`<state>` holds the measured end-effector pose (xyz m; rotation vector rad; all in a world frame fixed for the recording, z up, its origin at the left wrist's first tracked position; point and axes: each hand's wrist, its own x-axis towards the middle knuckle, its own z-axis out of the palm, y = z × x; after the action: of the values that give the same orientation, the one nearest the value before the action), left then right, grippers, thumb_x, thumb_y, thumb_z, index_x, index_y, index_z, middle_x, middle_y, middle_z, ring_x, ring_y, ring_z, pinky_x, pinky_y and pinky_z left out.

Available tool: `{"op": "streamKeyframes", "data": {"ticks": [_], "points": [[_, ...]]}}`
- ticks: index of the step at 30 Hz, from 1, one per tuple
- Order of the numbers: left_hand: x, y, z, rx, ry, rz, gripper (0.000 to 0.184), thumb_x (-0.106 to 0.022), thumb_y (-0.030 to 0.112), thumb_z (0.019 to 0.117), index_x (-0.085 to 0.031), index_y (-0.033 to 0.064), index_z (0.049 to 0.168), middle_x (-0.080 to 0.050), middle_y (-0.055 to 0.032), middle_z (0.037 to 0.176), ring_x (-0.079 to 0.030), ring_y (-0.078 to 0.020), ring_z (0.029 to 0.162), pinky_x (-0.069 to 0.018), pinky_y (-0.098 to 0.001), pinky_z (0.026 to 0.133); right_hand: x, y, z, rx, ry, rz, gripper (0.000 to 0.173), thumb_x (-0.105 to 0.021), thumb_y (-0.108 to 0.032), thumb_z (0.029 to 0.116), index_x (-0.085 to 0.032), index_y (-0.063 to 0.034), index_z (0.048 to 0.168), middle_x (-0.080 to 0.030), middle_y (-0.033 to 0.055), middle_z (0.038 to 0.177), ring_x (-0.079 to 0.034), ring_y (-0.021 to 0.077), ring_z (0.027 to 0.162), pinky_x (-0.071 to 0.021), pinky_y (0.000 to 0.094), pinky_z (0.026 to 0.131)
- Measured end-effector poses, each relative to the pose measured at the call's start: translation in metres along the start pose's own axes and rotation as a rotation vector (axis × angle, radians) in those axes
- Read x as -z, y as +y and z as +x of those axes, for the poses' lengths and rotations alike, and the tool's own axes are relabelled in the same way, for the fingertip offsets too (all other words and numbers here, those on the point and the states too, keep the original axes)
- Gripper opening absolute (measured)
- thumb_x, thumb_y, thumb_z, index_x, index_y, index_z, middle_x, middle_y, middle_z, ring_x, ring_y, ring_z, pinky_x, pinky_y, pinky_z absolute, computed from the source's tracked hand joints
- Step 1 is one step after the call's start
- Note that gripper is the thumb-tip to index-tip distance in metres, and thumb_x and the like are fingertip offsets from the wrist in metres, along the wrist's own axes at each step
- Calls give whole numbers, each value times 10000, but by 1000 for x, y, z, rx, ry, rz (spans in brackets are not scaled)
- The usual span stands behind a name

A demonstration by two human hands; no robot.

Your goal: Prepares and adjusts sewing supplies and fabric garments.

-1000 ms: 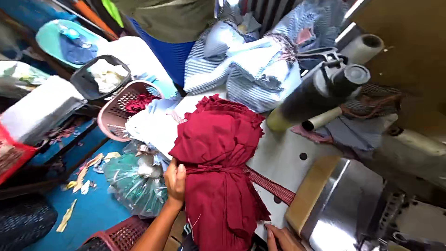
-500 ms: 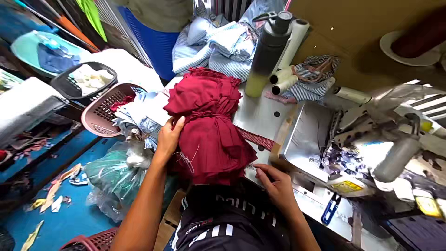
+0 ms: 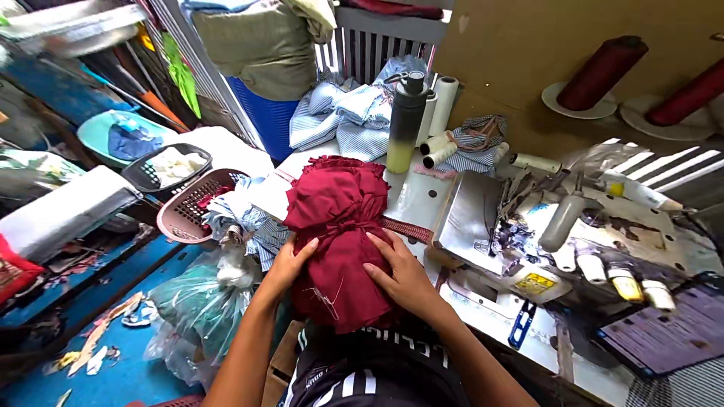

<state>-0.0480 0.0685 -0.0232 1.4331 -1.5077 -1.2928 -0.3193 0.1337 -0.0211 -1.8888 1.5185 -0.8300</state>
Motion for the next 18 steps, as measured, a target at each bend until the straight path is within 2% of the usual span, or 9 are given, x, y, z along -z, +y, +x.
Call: {"op": "streamKeyframes", "data": {"ticks": [2, 5, 8, 11, 14, 17, 18], "points": [[1, 2, 0, 36, 3, -39, 681, -502, 525, 1016, -431, 53, 1502, -635, -117, 1339, -621, -149, 1216, -521, -393, 1045, 2, 4, -9, 27, -9, 31, 607, -520, -577, 995, -539, -257, 1510, -418, 144, 1592, -445, 277, 1433, -429, 495, 1133], [-1, 7, 9, 72, 87, -69, 589, -562, 430, 1038, -446, 72, 1491, -666, -137, 1281, -661, -191, 1157, -545, -438, 1007, 17, 6, -15, 57, -25, 120, 540, -556, -466, 1020, -567, -190, 1484, -468, 116, 1564, -467, 220, 1422, -429, 426, 1151], [-4, 7, 15, 62, 114, -41, 572, -590, 440, 1026, -490, 63, 1444, -691, -130, 1223, -682, -191, 1112, -561, -438, 983, 25, 9, -15, 59, 51, 103, 509, -554, -434, 1029, -610, -128, 1431, -552, 99, 1489, -522, 192, 1369, -455, 395, 1129], [-7, 1, 14, 58, 135, 2, 600, -580, 469, 1021, -486, 63, 1452, -684, -132, 1245, -673, -191, 1136, -547, -451, 1004, 27, 4, -13, 67, 158, 80, 422, -561, -386, 1029, -686, -122, 1334, -628, 72, 1402, -563, 180, 1321, -471, 394, 1112], [-9, -2, 6, -31, 277, 8, 634, -545, 469, 1030, -421, 77, 1513, -625, -130, 1359, -634, -186, 1213, -517, -441, 1047, 24, -13, -6, 125, 270, 61, 299, -602, -291, 1016, -749, -115, 1208, -706, 53, 1245, -643, 154, 1195, -547, 357, 1014], [-10, 2, -7, -234, 533, 162, 598, -564, 362, 1012, -434, 20, 1485, -549, -194, 1391, -604, -238, 1184, -529, -427, 950, 17, -36, 11, 209, 287, 38, 220, -647, -193, 987, -774, -100, 1140, -727, 58, 1147, -674, 144, 1108, -570, 333, 958], [-11, 7, -12, -306, 575, 241, 550, -588, 334, 999, -483, 1, 1424, -563, -202, 1349, -609, -237, 1144, -534, -405, 903, 12, -43, 20, 240, 263, 31, 211, -649, -177, 987, -774, -97, 1137, -723, 59, 1131, -679, 142, 1086, -577, 328, 941]]}}
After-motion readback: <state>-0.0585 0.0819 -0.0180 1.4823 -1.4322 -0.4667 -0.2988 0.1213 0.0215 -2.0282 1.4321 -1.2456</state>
